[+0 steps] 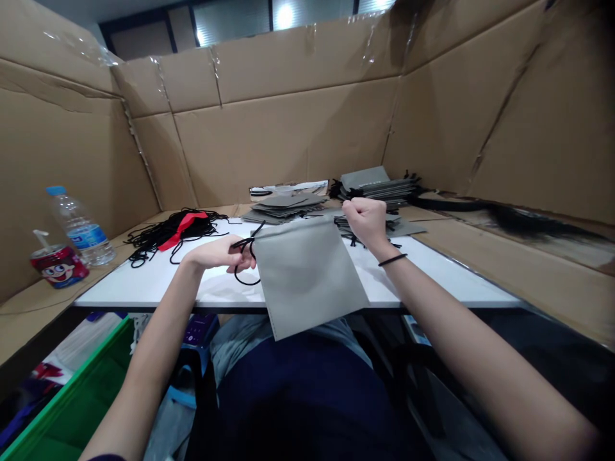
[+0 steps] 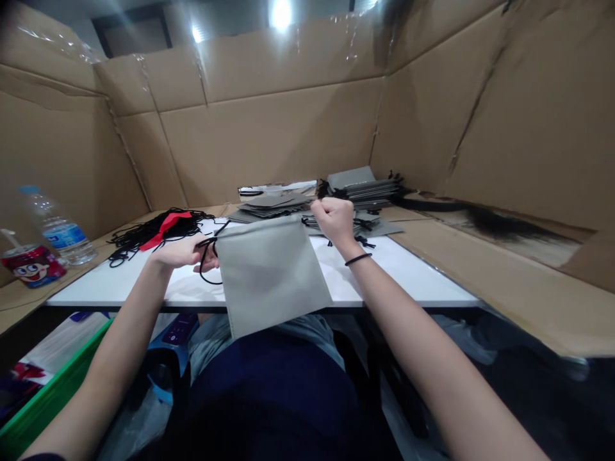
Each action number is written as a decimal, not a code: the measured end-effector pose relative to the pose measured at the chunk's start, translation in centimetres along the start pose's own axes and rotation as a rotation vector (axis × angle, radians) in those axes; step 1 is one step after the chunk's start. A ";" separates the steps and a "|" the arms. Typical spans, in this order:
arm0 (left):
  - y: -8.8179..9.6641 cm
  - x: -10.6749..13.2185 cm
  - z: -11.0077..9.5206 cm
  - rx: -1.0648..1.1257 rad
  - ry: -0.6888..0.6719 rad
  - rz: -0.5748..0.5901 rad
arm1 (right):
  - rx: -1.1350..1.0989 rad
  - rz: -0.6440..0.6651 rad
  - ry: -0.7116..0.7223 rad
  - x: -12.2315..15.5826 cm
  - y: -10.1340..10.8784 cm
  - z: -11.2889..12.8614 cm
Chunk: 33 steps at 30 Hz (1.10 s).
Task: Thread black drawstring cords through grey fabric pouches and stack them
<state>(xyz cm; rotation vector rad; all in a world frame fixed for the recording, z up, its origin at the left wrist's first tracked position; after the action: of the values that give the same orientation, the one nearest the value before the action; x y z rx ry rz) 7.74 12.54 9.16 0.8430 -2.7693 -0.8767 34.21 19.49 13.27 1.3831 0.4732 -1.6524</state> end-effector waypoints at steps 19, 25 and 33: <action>-0.1 -0.6 1.6 0.457 0.195 -0.246 | 0.016 0.040 0.073 0.1 -0.5 0.8; 1.1 -0.3 0.7 0.409 0.086 -0.468 | -0.033 0.096 0.042 0.1 -1.0 0.8; 1.9 0.2 -0.7 0.117 0.008 -0.581 | 0.073 0.078 -0.039 0.1 -0.2 -0.2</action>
<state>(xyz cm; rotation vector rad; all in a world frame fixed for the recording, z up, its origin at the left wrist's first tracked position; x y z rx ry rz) 6.86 13.41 10.81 1.7156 -2.6136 -0.7731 34.17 19.70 13.06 1.4025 0.3359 -1.6438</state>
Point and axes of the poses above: each hand's wrist, its own x-axis away from the middle knuckle, its own y-axis out of the back of the hand, z = x × y, the point moved 8 cm from there along -x, towards the middle knuckle, and after that the axes turned 5 degrees about z, right-handed, at the moved point
